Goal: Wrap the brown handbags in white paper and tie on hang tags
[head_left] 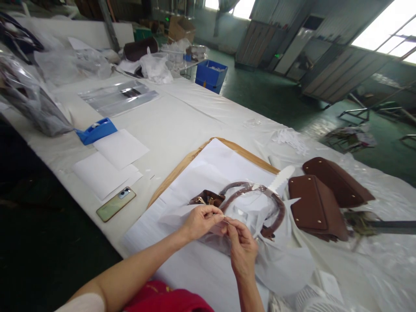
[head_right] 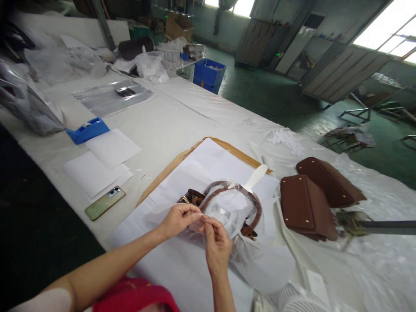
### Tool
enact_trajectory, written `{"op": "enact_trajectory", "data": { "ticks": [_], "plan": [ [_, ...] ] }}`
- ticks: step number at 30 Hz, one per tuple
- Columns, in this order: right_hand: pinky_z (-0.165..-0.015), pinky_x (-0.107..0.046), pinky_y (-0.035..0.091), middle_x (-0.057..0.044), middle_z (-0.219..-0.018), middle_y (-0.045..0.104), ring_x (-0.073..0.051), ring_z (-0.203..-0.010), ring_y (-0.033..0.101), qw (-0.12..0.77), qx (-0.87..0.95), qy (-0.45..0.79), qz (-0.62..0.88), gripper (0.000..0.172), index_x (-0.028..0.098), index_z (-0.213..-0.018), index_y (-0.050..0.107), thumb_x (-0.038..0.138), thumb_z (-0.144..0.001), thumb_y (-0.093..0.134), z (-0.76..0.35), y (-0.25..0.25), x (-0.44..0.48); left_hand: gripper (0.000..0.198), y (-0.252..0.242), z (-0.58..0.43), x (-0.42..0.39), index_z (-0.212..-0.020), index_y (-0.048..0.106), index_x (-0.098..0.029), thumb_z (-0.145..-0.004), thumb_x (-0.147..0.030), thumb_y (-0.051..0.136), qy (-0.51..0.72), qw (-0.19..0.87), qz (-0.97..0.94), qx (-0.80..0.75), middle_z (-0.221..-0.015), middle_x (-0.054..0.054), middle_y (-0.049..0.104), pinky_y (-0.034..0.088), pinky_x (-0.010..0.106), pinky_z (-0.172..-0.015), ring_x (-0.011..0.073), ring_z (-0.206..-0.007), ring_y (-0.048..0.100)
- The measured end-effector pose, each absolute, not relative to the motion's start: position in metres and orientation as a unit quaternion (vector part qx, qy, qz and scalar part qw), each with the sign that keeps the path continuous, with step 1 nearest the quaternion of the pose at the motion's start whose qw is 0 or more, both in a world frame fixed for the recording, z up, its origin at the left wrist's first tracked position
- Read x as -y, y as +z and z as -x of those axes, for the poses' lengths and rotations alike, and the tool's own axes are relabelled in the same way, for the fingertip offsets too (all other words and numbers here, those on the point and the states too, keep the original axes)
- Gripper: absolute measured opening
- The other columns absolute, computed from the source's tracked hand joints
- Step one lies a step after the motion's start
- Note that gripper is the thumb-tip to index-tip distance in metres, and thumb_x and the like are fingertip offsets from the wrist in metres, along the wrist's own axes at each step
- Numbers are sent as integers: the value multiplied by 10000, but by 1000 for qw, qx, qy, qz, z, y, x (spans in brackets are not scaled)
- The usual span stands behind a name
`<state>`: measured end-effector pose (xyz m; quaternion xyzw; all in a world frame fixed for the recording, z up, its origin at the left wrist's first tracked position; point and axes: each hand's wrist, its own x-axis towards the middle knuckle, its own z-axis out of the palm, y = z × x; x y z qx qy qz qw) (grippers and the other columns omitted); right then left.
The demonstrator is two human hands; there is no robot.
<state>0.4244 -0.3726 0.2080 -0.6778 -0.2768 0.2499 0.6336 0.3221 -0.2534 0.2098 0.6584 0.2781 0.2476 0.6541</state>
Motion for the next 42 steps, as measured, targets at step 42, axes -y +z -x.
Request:
{"op": "enact_trajectory", "data": {
  "ticks": [42],
  "plan": [
    [-719,-279,502,-44,-730,681,-169,-712,623,611,233,343,674,284,157,-827,667,432,-768,709,-426,205,369,71,212,-318,254,-779,647,-151,-787,-183,584,249,564,-758,-211,-767,5,649,435,171,-633,96,-700,576]
  ]
}}
